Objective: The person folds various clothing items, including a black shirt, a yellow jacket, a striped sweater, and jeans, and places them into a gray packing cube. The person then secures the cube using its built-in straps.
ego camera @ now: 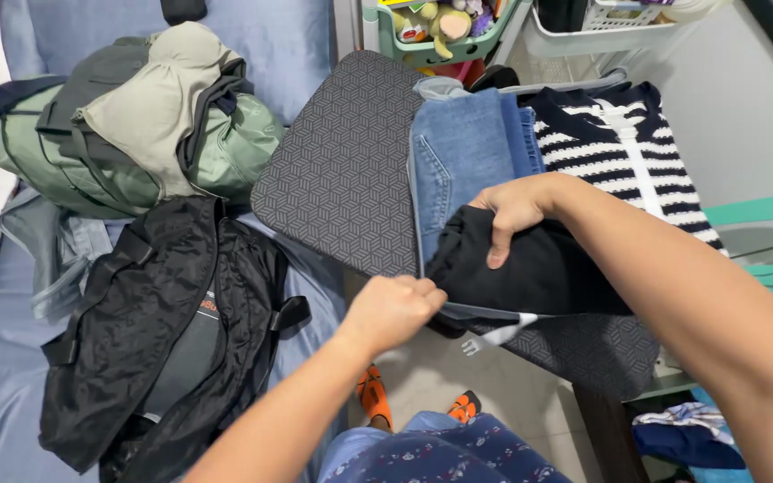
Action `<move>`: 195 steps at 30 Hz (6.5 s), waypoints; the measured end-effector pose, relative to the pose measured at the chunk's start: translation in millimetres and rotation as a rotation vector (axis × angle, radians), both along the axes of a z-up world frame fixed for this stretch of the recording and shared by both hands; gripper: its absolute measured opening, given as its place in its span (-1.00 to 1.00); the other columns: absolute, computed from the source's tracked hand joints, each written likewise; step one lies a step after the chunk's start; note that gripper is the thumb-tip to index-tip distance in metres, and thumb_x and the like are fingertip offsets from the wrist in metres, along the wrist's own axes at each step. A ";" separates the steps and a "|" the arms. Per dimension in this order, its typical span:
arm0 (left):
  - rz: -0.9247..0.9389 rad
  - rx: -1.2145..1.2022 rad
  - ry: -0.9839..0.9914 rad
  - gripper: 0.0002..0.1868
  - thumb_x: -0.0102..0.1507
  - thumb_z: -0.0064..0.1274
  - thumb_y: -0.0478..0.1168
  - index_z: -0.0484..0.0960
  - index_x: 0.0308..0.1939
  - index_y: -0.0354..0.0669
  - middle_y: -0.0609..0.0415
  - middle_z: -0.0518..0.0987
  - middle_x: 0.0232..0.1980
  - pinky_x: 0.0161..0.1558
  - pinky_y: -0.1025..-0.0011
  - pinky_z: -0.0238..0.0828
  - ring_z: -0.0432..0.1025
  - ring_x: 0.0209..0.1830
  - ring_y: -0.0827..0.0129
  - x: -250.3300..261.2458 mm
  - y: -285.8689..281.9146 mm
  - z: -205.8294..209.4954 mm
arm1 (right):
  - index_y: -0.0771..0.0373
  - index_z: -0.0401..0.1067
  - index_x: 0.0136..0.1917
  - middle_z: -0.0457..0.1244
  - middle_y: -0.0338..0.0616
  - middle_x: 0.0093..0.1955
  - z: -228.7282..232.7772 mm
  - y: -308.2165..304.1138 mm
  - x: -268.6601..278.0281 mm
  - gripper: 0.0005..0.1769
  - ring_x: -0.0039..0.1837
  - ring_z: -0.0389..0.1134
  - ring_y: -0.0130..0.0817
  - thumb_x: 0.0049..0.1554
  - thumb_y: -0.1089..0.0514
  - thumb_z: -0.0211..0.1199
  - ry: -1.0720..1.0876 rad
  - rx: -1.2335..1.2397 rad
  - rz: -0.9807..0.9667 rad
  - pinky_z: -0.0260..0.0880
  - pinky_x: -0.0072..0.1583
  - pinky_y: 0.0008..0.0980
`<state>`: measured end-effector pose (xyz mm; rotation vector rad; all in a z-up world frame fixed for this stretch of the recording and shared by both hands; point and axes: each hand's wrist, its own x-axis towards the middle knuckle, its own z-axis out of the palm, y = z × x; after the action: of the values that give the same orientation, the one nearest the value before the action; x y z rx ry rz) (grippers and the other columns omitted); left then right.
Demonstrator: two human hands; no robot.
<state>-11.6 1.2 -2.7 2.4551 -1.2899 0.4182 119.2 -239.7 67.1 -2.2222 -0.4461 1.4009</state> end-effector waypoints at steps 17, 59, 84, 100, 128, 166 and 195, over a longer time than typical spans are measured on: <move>0.214 -0.261 0.501 -0.70 0.18 0.08 -0.31 0.68 0.00 -0.08 0.07 0.60 0.12 0.16 0.24 0.47 0.50 0.15 0.16 66.0 -7.4 16.4 | 0.29 0.50 0.19 0.48 -0.04 -0.01 17.4 14.4 -34.1 -0.17 0.01 0.53 -0.24 -0.37 0.08 0.63 -0.223 -0.034 0.019 0.50 0.08 -0.37; 0.625 -0.433 0.558 -0.73 0.35 0.02 -0.15 0.48 -0.36 -0.27 -0.08 0.53 -0.34 -0.15 0.12 0.32 0.45 -0.21 0.00 -20.2 -39.8 9.8 | 0.22 0.46 0.04 0.35 -0.11 -0.02 -7.5 31.8 -114.4 -0.55 0.07 0.38 -0.16 0.14 -0.18 0.27 -1.562 -0.029 -0.094 0.22 0.24 -0.05; 0.024 -0.147 0.050 -0.24 0.07 0.08 -0.12 0.42 0.40 -0.03 0.01 0.43 0.41 -0.01 0.01 0.26 0.34 0.21 0.06 27.5 -164.8 35.3 | 0.16 0.59 0.05 0.45 0.06 -0.15 -15.4 -105.0 -99.0 -0.52 -0.10 0.48 -0.06 0.13 -0.24 0.22 -0.575 -0.509 -0.557 0.48 0.01 -0.11; 0.141 0.087 0.136 -0.43 0.08 0.20 0.24 0.64 0.03 0.01 0.10 0.48 0.16 -0.02 -0.24 0.26 0.32 0.13 0.06 31.7 -192.2 40.3 | 0.11 0.49 0.00 0.28 -0.24 0.36 -48.4 -144.7 -112.7 -0.61 0.34 0.19 -0.14 -0.16 0.16 0.26 -1.400 -0.022 -0.325 0.04 0.25 -0.03; 0.069 0.106 0.136 -0.05 0.03 0.27 0.39 0.41 0.41 0.13 -0.17 0.41 0.22 0.28 -0.11 0.13 0.25 0.26 -0.18 22.4 -151.6 33.4 | 0.23 0.40 -0.31 0.23 -0.12 -0.28 -67.8 -115.7 -207.9 -0.74 -0.16 0.31 -0.10 0.04 0.08 0.39 -1.198 0.316 -0.149 0.34 -0.11 -0.18; 0.324 -0.445 1.005 -0.69 0.37 -0.14 -0.10 0.51 -0.23 -0.32 -0.20 0.57 -0.23 -0.13 0.01 0.47 0.52 -0.20 -0.12 91.6 -16.2 -34.4 | 0.46 0.05 0.51 0.07 0.31 0.48 -33.0 52.0 -91.9 -0.02 0.51 0.05 0.18 -0.03 0.02 0.40 -1.230 0.481 -0.171 0.00 0.46 0.05; 0.521 -0.122 0.201 -0.05 0.03 0.26 0.22 0.37 0.42 -0.09 -0.25 0.31 0.38 0.49 -0.19 -0.23 -0.05 0.53 -0.37 173.0 -154.3 17.6 | 0.20 0.59 0.14 0.38 0.12 0.20 -152.9 -73.8 241.1 -0.42 0.28 0.37 0.05 0.19 -0.28 0.12 -0.554 -0.305 -0.102 0.31 0.30 -0.14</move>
<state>161.4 -153.1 14.9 2.6247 -0.5192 0.3475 360.2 -313.5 -85.8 -2.8401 -0.3024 0.8259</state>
